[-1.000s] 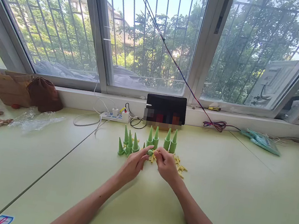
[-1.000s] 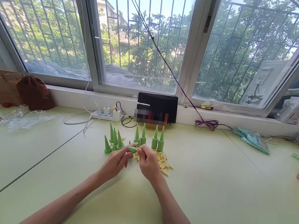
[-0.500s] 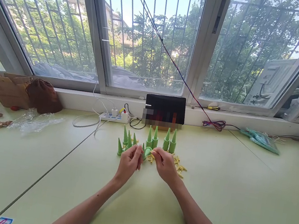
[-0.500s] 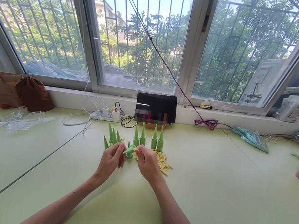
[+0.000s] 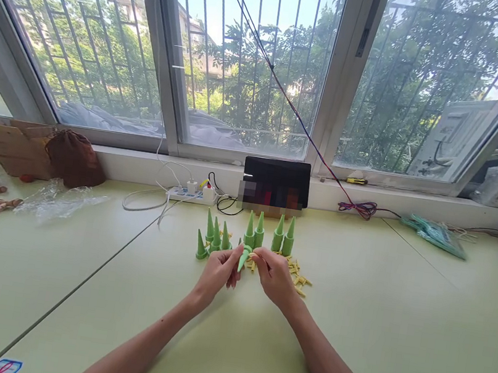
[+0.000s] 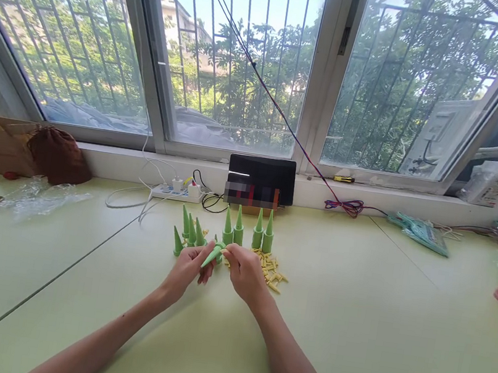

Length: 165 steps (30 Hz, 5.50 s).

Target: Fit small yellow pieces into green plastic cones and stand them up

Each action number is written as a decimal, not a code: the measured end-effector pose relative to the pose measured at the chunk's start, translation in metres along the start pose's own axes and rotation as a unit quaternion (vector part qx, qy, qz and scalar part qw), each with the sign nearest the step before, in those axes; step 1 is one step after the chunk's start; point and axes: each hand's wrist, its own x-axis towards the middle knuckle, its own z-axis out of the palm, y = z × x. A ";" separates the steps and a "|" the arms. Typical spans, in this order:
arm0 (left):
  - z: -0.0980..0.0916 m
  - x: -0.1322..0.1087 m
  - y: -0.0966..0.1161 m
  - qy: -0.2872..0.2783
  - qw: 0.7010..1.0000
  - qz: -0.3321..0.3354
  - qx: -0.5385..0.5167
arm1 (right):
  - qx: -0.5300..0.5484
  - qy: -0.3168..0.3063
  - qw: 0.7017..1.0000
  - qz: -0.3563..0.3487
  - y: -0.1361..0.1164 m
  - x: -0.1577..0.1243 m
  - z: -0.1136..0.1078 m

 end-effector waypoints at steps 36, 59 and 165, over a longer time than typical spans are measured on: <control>-0.007 0.002 -0.008 -0.022 0.989 0.123 0.085 | 0.096 -0.004 0.992 0.080 0.006 -0.003 0.006; -0.012 0.004 -0.020 0.056 0.901 0.324 0.283 | 0.194 -0.008 0.975 0.105 0.003 -0.003 0.006; -0.001 -0.002 -0.006 -0.072 0.993 0.081 0.048 | 0.078 0.015 0.994 0.081 0.001 -0.002 -0.001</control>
